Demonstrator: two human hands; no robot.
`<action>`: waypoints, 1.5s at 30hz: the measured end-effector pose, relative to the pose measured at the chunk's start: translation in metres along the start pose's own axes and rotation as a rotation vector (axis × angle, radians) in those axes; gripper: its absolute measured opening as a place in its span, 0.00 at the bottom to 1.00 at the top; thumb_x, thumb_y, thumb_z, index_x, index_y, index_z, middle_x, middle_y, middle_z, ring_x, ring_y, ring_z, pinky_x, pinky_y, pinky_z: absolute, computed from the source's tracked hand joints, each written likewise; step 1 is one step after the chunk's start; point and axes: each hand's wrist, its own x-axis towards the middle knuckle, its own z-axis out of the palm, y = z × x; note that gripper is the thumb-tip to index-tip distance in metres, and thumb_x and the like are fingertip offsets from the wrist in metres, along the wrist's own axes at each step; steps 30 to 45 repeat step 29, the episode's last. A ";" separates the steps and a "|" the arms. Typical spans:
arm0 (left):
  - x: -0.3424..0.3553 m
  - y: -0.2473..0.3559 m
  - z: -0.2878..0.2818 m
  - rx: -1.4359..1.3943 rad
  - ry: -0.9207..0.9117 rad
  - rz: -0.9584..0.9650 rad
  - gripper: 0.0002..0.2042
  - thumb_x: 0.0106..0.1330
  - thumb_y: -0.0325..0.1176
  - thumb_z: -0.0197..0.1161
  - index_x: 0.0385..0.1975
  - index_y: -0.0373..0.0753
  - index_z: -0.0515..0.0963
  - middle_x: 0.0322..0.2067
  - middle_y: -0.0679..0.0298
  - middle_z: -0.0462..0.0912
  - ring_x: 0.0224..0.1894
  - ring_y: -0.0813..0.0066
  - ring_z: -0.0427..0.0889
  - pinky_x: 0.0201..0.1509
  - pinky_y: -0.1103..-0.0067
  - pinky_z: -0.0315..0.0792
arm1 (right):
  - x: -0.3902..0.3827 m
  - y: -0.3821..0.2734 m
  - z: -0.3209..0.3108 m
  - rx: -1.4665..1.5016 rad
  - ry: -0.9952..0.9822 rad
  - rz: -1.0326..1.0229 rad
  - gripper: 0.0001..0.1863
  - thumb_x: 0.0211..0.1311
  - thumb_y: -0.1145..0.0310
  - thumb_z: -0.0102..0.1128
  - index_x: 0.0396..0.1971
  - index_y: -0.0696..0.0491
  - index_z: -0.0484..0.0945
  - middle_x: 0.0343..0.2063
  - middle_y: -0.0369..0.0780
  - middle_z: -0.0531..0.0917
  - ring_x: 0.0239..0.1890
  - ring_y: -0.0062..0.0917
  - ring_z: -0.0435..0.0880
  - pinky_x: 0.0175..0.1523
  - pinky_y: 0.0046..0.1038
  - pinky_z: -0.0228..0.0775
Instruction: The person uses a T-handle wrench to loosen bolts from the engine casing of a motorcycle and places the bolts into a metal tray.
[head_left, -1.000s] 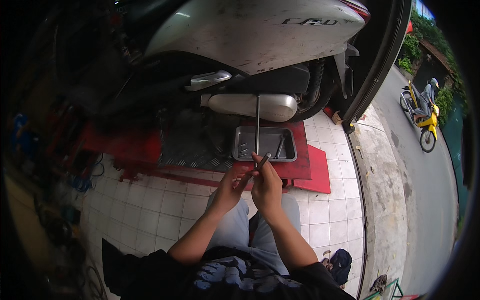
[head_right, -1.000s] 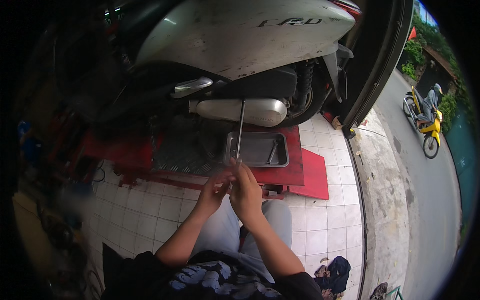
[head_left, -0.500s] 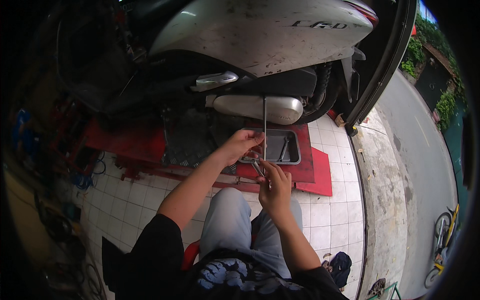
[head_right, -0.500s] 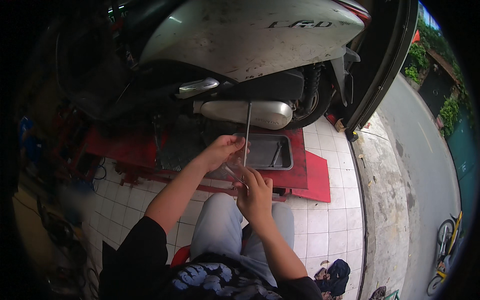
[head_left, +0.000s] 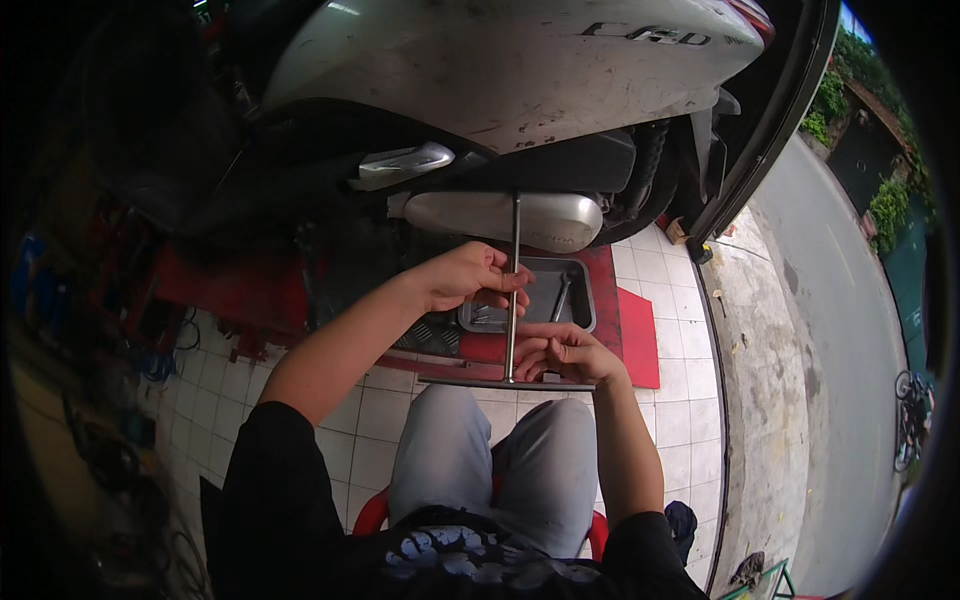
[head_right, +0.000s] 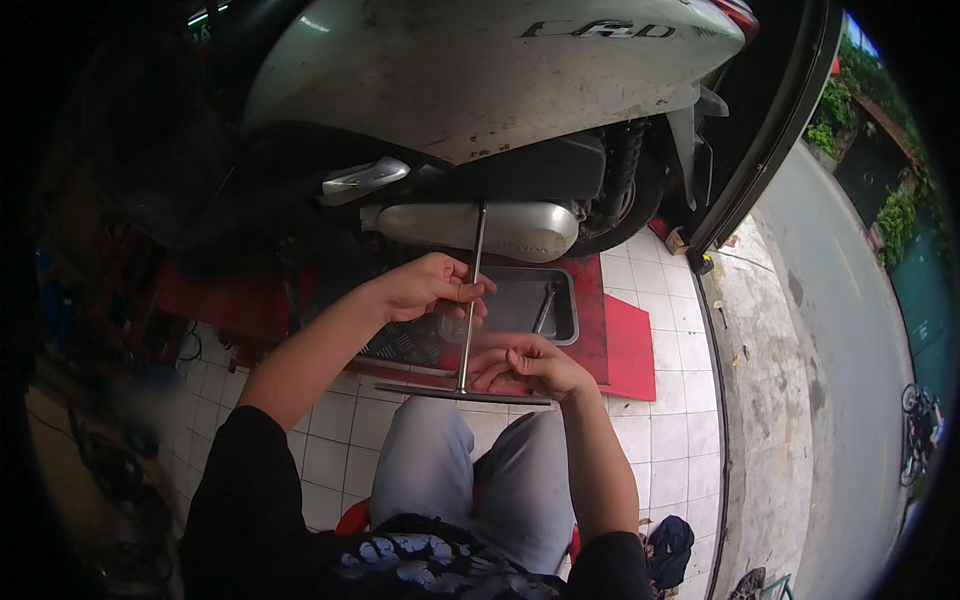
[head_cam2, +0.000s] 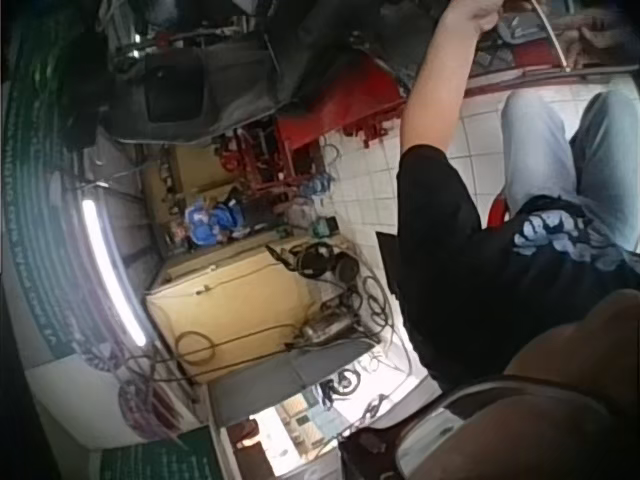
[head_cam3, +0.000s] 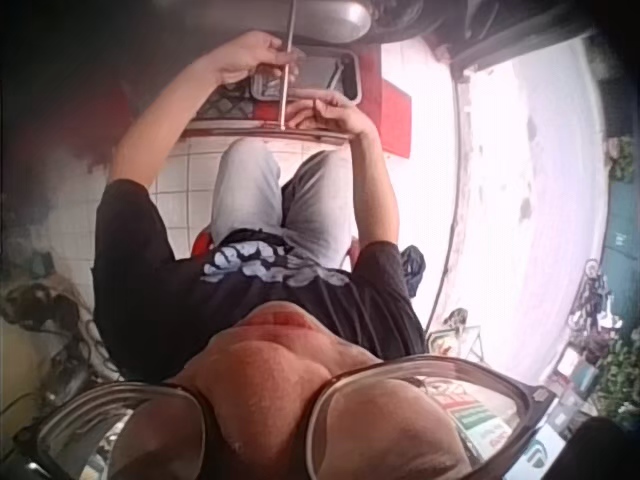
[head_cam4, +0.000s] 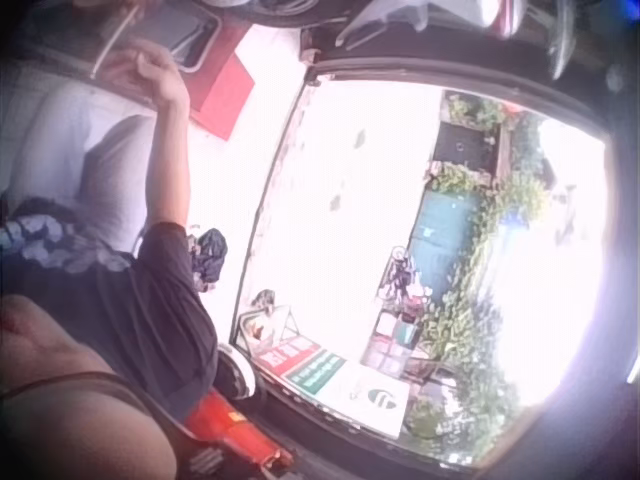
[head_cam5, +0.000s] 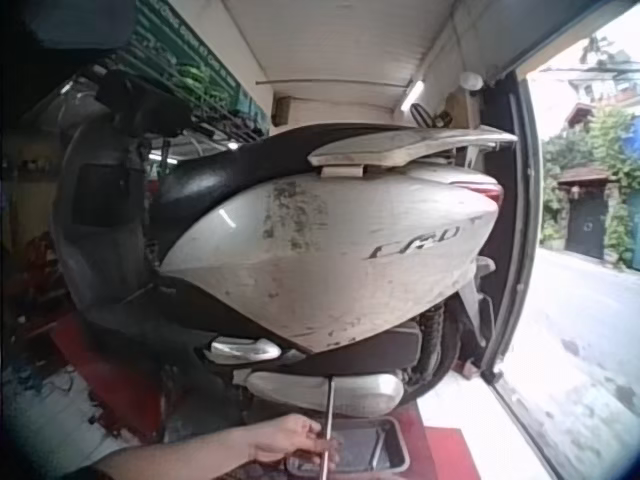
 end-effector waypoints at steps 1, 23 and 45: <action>0.000 0.001 -0.001 -0.017 -0.034 0.013 0.21 0.67 0.38 0.66 0.53 0.30 0.73 0.38 0.56 0.85 0.44 0.71 0.86 0.38 0.85 0.78 | 0.010 0.007 -0.001 0.062 -0.061 -0.003 0.34 0.67 0.55 0.59 0.63 0.65 0.66 0.52 0.49 0.81 0.50 0.31 0.82 0.55 0.30 0.74; 0.020 -0.008 -0.032 0.577 0.611 0.301 0.23 0.73 0.46 0.56 0.59 0.36 0.69 0.19 0.64 0.81 0.21 0.77 0.80 0.27 0.77 0.72 | 0.055 0.019 0.021 0.059 0.023 -0.124 0.22 0.56 0.50 0.72 0.34 0.53 0.76 0.28 0.37 0.81 0.35 0.23 0.80 0.43 0.27 0.68; 0.018 -0.024 -0.021 1.093 0.953 0.244 0.33 0.69 0.50 0.60 0.69 0.41 0.60 0.25 0.62 0.87 0.28 0.63 0.86 0.36 0.70 0.77 | 0.048 0.022 0.023 0.096 0.082 -0.081 0.25 0.56 0.48 0.70 0.40 0.55 0.78 0.30 0.38 0.83 0.37 0.24 0.80 0.49 0.27 0.67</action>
